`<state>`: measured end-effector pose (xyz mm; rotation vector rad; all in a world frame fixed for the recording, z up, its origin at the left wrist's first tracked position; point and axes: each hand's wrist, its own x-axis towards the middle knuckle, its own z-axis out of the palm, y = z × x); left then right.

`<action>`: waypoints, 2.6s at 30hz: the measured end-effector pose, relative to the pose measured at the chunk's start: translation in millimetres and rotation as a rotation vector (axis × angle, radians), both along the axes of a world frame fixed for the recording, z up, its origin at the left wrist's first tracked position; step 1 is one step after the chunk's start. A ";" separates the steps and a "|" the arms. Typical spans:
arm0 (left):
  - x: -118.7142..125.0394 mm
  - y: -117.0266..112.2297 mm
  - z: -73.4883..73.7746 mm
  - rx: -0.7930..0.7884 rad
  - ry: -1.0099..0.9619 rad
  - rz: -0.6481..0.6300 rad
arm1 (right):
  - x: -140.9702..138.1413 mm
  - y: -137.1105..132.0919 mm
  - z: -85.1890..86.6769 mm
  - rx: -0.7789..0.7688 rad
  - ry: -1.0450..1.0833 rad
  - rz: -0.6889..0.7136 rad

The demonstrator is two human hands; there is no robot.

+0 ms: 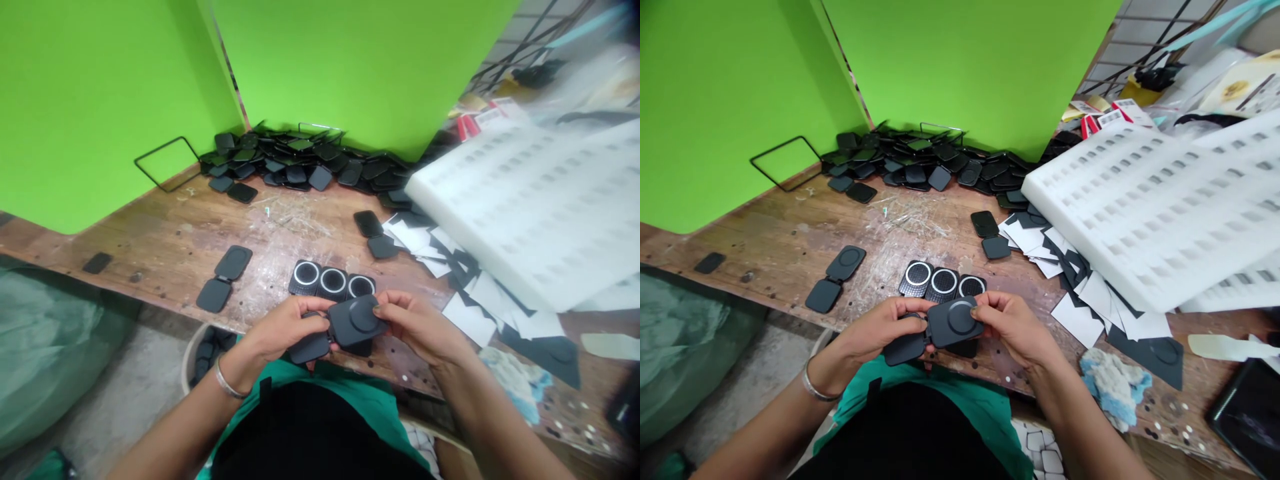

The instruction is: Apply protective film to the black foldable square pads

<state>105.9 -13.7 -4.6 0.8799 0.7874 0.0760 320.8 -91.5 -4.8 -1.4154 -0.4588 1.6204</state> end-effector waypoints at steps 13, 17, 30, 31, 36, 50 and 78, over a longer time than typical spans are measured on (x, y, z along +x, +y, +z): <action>2.3 -1.3 1.9 0.005 -0.006 0.009 | -1.7 -0.8 5.4 -0.004 -0.054 -0.009; 2.3 -2.2 0.8 0.018 0.006 0.010 | -1.2 -2.6 2.7 0.018 -0.100 0.004; 3.5 -8.9 0.5 0.131 0.073 0.093 | -8.3 -6.5 10.8 0.078 -0.273 0.004; 3.5 -9.2 0.3 0.148 0.075 0.098 | -8.9 -6.9 11.1 0.084 -0.286 0.007; 2.1 -8.8 -1.2 0.210 0.076 0.098 | -12.4 -7.4 12.8 0.105 -0.353 0.007; -1.8 -9.0 -3.1 0.252 0.062 0.105 | -19.7 -6.5 8.4 0.205 -0.664 0.006; -8.1 -14.0 -16.9 0.110 -0.052 0.214 | -31.0 11.9 -1.7 0.311 -0.713 0.083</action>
